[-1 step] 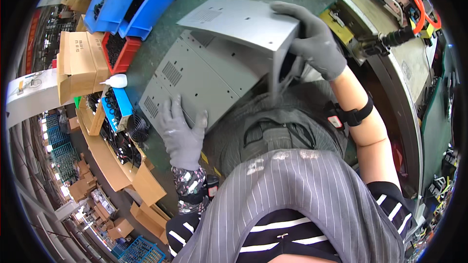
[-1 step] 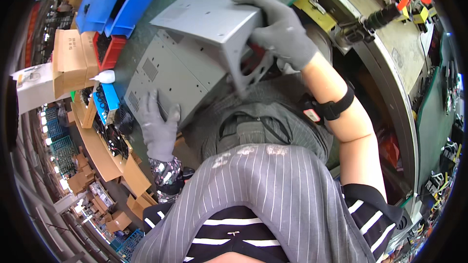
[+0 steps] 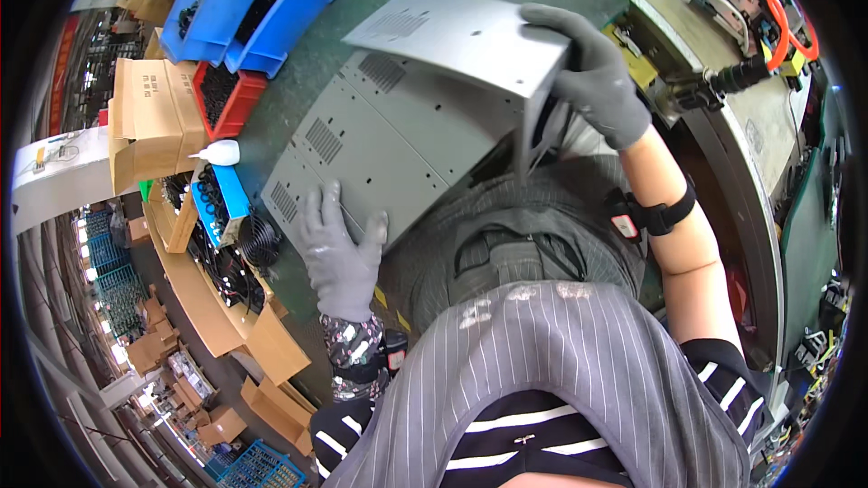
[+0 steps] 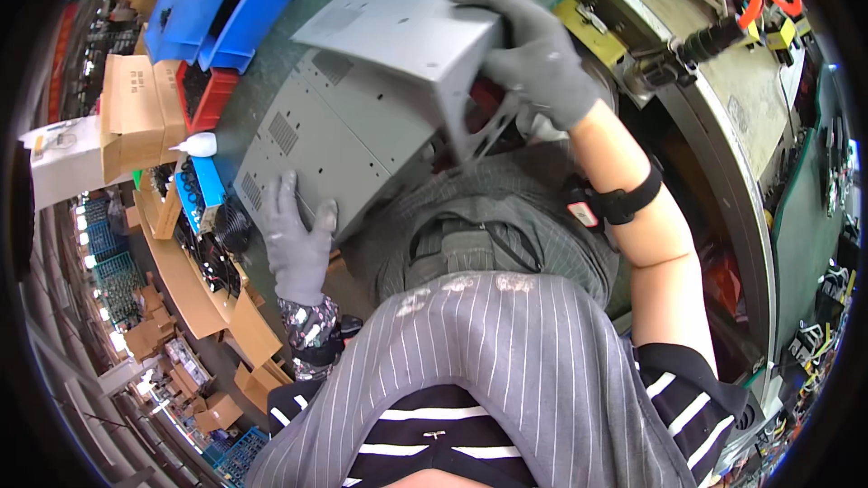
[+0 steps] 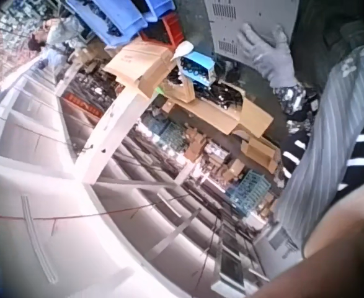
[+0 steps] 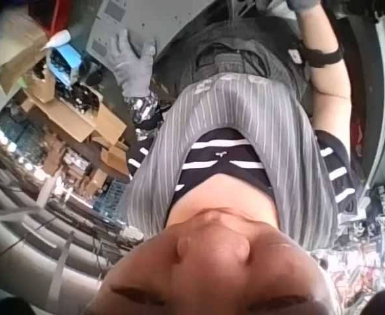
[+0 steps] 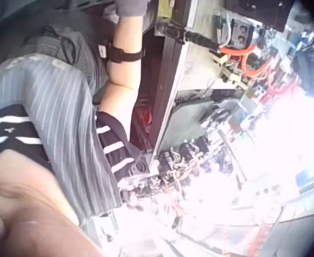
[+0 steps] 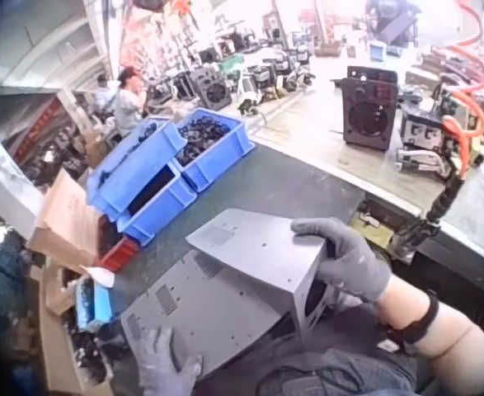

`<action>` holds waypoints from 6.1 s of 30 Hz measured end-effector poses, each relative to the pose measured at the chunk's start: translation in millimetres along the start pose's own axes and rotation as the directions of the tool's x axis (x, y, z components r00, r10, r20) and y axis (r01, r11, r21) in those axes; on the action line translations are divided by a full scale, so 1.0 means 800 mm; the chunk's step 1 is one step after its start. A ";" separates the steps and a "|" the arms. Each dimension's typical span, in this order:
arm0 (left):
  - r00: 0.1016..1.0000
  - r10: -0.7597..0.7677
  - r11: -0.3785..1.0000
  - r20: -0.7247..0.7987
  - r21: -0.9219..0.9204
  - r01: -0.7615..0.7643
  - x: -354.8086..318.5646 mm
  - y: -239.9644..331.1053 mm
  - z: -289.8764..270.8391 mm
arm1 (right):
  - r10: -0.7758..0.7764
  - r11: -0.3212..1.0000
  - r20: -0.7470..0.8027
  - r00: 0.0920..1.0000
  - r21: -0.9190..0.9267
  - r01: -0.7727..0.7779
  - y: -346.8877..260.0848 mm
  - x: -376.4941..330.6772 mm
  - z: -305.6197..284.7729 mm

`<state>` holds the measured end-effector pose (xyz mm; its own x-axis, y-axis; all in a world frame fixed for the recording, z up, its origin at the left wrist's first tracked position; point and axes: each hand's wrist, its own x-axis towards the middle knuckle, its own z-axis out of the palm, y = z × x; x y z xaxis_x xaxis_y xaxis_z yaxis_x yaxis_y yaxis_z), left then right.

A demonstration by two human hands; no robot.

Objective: Assembling electronic components into a metal casing using an electric screwdriver.

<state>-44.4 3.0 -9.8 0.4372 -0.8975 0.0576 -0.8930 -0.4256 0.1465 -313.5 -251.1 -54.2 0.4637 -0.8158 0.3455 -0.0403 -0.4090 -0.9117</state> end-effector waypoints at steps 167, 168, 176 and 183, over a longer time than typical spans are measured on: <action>0.944 0.308 0.951 0.118 -0.048 -0.304 -0.013 -0.061 -0.014 | 0.434 0.777 0.214 0.875 0.402 -0.484 -0.052 0.309 0.125; 0.940 0.308 0.951 0.145 -0.048 -0.304 -0.014 -0.061 -0.013 | 0.432 0.796 0.249 0.867 0.347 -0.497 -0.052 0.284 0.123; 0.967 0.255 0.963 -0.006 -0.091 -0.255 -0.003 -0.061 0.001 | 0.030 0.984 0.608 0.793 -0.158 0.084 -0.060 0.145 0.157; 0.989 0.145 0.989 0.030 -0.002 -0.145 0.033 -0.065 0.004 | -0.219 0.767 0.834 0.506 -0.173 0.617 -0.092 0.099 0.205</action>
<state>13.0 1.2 -19.3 0.3001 -0.9527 0.0489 -0.9466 -0.2910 0.1390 -128.3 -218.5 4.0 0.9818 0.0181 0.1891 0.1026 -0.8882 -0.4479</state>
